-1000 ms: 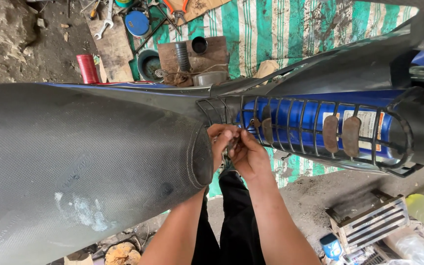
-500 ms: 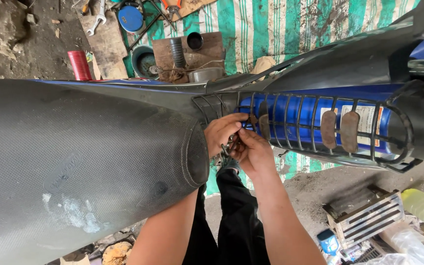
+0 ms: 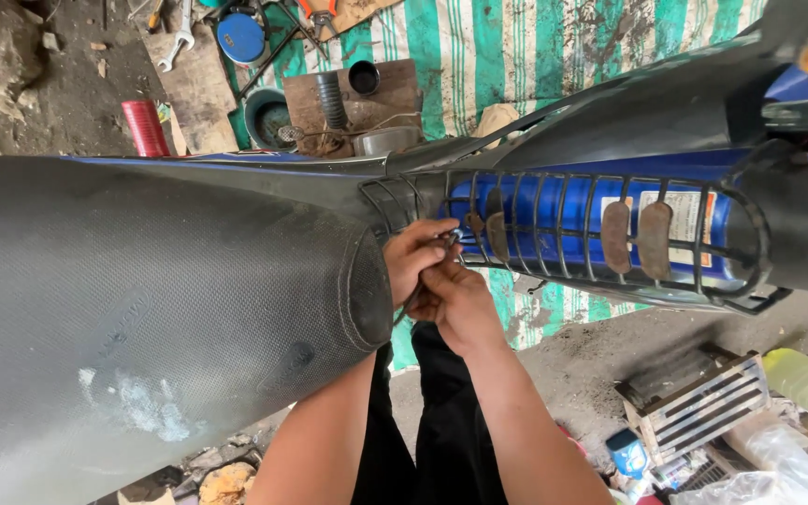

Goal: The person uses a socket wrench to tighten a bolt on the side of a blue motorcycle. They then retrieve a T-handle wrench from a cluttered workbench and use it to tighten a bolt near the motorcycle's seat and handlebars.

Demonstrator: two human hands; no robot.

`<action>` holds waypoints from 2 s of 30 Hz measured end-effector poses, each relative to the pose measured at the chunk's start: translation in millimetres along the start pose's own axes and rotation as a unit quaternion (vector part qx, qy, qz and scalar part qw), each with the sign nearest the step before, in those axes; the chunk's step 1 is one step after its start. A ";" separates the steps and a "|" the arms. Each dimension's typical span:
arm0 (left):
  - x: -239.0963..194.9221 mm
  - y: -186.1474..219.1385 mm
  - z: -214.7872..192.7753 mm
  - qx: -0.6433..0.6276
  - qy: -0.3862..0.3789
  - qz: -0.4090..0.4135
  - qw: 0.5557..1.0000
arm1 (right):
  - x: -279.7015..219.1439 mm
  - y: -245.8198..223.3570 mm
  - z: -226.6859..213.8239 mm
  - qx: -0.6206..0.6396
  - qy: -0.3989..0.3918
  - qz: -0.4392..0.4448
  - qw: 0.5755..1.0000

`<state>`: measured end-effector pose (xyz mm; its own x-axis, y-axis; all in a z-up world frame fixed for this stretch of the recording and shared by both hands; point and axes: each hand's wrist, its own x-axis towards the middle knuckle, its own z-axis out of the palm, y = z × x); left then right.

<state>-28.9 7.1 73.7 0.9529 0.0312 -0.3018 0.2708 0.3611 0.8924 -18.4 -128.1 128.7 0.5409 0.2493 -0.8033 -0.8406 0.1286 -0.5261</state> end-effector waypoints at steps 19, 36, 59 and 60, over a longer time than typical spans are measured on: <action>-159.3 210.9 112.2 0.022 0.005 -0.133 0.991 | -269.7 -63.5 -40.0 -0.282 0.047 -0.091 0.954; -163.5 207.6 321.0 0.127 -0.095 -0.359 0.920 | -453.8 -80.2 -243.8 -0.333 0.255 -0.134 0.898; -110.4 144.1 685.6 0.394 -0.346 -0.259 0.811 | -497.5 -178.7 -524.6 0.023 0.183 -0.238 0.954; -93.7 137.5 694.5 0.329 -0.331 -0.283 0.838 | -490.6 -191.1 -534.9 0.026 0.174 -0.242 0.954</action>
<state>14.0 -593.5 457.7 0.4553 -0.5735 -0.6810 0.5134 -0.4557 0.7271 -108.3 -788.4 474.0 0.8348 -0.1842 -0.5189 -0.4857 0.1977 -0.8515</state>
